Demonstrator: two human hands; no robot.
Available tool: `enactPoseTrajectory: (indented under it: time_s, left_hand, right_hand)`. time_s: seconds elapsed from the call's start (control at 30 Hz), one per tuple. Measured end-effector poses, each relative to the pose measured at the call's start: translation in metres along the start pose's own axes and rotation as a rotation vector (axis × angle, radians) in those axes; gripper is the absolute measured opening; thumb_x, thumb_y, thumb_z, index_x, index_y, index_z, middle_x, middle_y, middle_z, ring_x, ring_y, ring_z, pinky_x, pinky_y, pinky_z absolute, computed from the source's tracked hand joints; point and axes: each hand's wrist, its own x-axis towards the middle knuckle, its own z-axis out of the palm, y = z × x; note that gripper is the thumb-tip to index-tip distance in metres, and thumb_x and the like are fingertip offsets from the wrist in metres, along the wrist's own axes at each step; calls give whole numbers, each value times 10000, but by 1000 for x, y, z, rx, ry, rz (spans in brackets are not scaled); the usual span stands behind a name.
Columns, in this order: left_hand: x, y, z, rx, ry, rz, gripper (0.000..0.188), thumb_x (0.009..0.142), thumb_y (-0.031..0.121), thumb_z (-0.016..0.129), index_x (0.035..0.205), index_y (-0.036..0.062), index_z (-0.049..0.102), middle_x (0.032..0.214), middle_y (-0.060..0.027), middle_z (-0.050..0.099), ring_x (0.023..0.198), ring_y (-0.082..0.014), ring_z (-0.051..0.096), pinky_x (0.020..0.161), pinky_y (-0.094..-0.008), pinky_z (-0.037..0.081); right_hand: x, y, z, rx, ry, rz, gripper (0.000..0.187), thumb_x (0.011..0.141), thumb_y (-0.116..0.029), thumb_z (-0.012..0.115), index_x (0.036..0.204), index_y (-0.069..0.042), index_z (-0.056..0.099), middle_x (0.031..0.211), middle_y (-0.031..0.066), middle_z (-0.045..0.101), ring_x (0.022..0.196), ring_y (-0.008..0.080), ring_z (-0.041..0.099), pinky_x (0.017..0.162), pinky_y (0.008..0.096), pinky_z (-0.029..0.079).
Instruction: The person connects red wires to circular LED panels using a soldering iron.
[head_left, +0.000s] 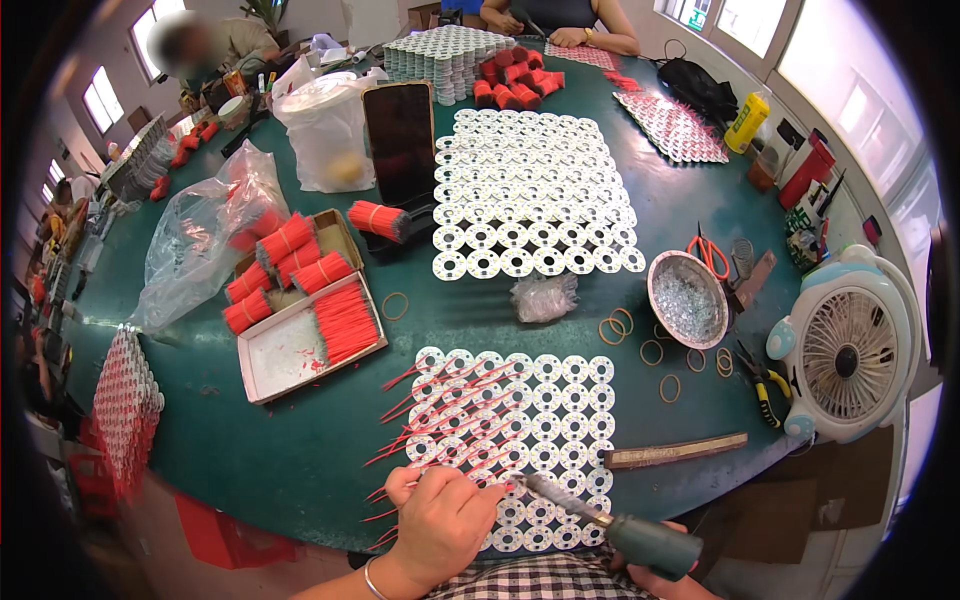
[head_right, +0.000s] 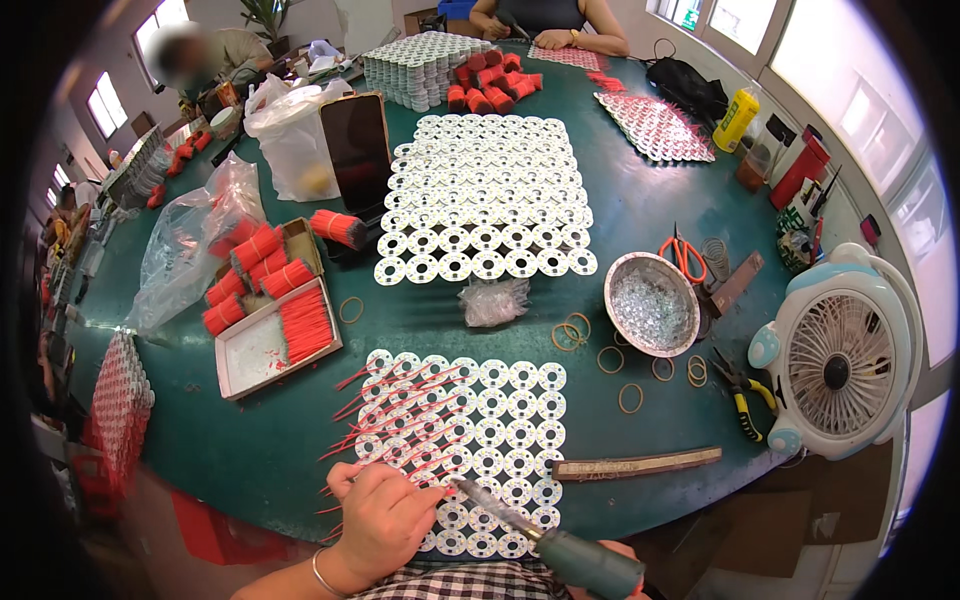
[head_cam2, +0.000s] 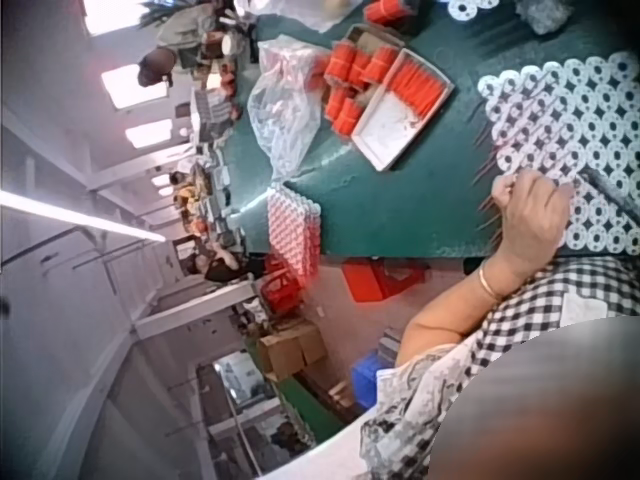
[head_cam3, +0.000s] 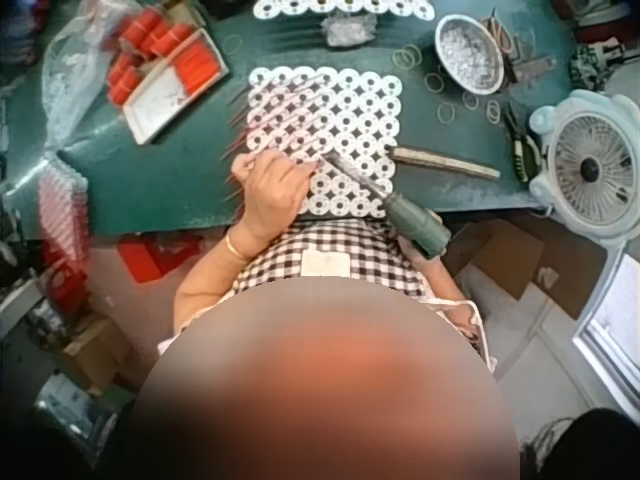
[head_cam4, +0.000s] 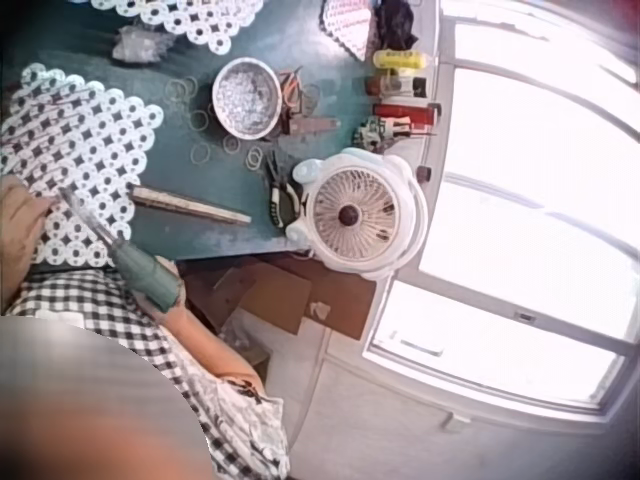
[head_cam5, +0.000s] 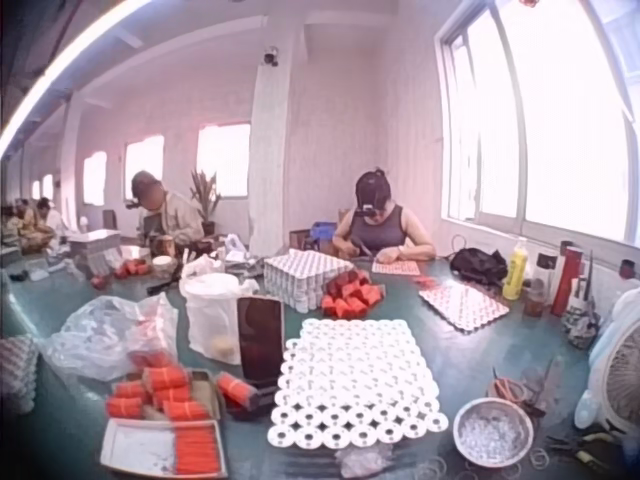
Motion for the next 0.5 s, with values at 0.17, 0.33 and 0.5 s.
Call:
enactPoseTrajectory:
  time_s: [0.17,0.33,0.5]
  left_hand:
    - [-4,-1,-8,88,-22,1,122,723,168,611,833,179,663,685,57,459,774,-121,488,745,-405,258]
    - [-4,4,-3,29,-59,8,117,782,170,541,863,160,624,774,41,513,836,-126,498,824,-404,275]
    - [-17,-5,-31,49,-6,-26,138,724,172,625,856,202,649,758,69,533,808,-109,517,805,-387,278]
  right_hand:
    - [28,-22,23,452,261,313,491,859,-327,603,1193,13,484,1047,119,585,822,190,578,675,314,491]
    - [44,-31,33,608,320,327,560,802,-350,672,1187,12,487,1126,142,544,891,242,572,809,374,507]
    - [49,2,19,825,119,447,454,857,-265,622,1191,12,490,1029,117,570,855,223,564,797,352,496]
